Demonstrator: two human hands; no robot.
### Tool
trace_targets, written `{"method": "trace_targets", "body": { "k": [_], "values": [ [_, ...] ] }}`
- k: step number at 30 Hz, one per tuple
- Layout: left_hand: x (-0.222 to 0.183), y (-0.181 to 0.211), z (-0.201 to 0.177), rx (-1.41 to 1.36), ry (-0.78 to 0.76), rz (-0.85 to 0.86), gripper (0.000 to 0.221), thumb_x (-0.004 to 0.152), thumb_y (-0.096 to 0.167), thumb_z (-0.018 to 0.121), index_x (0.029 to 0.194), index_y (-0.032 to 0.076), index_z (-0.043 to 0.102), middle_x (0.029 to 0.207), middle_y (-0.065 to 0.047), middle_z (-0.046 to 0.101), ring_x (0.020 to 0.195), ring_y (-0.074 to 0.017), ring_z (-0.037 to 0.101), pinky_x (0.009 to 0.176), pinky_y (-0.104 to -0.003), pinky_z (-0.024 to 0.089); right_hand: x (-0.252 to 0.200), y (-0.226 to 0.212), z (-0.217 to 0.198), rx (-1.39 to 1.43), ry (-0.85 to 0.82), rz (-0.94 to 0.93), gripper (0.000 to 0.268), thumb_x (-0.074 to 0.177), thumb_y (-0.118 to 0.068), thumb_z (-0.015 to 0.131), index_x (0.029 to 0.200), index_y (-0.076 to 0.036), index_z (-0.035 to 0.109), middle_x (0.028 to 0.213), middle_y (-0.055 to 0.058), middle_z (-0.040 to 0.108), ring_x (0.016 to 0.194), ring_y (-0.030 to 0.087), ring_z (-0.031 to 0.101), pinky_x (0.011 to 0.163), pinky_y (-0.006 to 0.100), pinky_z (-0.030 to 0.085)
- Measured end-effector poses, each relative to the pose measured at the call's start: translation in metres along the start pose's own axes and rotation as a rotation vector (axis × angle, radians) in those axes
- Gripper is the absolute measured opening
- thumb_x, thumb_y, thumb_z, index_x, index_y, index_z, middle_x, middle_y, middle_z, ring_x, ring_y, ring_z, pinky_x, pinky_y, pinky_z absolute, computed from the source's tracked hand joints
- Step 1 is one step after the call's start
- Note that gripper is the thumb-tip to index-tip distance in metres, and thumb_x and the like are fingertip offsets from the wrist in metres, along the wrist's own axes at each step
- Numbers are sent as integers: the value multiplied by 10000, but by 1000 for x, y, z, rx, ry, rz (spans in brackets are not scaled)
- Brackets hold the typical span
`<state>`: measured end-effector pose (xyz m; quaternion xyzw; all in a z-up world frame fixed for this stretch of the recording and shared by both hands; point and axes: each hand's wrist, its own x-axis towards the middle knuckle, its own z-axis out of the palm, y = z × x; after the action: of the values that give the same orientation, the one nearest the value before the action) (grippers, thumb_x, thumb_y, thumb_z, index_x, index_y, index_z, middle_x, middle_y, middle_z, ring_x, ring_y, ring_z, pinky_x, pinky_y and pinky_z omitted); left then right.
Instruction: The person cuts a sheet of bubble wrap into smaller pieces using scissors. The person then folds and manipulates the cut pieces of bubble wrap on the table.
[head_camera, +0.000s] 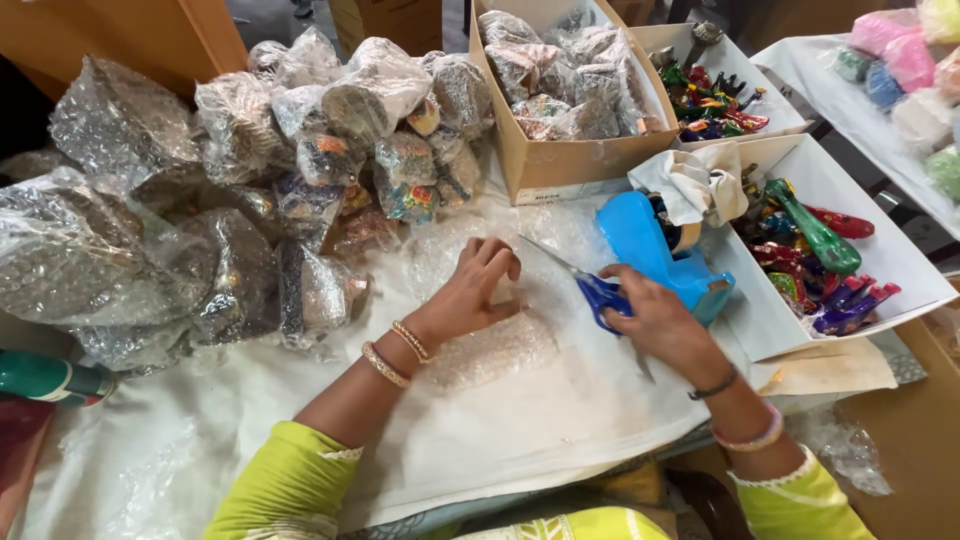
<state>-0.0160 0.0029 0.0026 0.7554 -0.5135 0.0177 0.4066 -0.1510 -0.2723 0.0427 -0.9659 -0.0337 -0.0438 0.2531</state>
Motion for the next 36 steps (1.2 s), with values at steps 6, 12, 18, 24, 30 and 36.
{"method": "trace_targets", "body": {
  "k": [6, 12, 18, 24, 30, 36],
  "values": [
    [-4, 11, 1, 128, -422, 88, 396, 732, 371, 853, 1053, 233, 667, 1160, -40, 579, 1196, -302, 461, 1074, -533, 352, -37, 56, 8, 514, 0, 214, 578, 853, 4, 677, 1403, -110, 545, 999, 78, 574, 857, 152, 622, 731, 281, 544],
    [-10, 6, 14, 215, -209, 95, 574, 818, 449, 788, 1290, 174, 611, 1228, -130, 533, 1201, -367, 445, 1030, -548, 334, -50, 60, 15, 1123, 66, 246, 667, 799, -14, 693, 1424, -74, 468, 1083, -16, 593, 850, 107, 640, 740, 260, 556],
    [-6, 16, 2, 206, -159, 76, 525, 752, 405, 820, 1121, 101, 602, 1179, -118, 542, 1188, -356, 465, 1044, -482, 368, -96, 56, 37, 1237, 47, 202, 645, 850, -86, 777, 1420, 6, 490, 967, 46, 621, 778, 126, 558, 655, 264, 466],
    [-6, 22, 10, 229, -213, 78, 528, 742, 412, 831, 1106, 102, 607, 1124, -116, 545, 1133, -346, 468, 970, -489, 372, -113, 0, 8, 1230, -80, 297, 685, 950, -388, 652, 1475, 10, 463, 954, 43, 602, 855, 124, 588, 782, 244, 496],
    [-4, 42, 7, 364, -268, 175, 515, 777, 501, 773, 1015, 65, 638, 970, -142, 596, 994, -341, 554, 883, -484, 450, -127, 39, 19, 1223, -253, 318, 696, 959, -464, 587, 1473, -8, 478, 864, 67, 646, 717, 137, 610, 640, 269, 507],
    [-8, 29, 26, 372, -334, 187, 176, 854, 257, 659, 869, 84, 632, 762, -87, 665, 778, -294, 689, 721, -442, 552, -157, 47, 20, 991, -492, 501, 691, 910, -549, 556, 1384, -48, 517, 706, 89, 673, 580, 156, 660, 547, 286, 556]
  ]
}}
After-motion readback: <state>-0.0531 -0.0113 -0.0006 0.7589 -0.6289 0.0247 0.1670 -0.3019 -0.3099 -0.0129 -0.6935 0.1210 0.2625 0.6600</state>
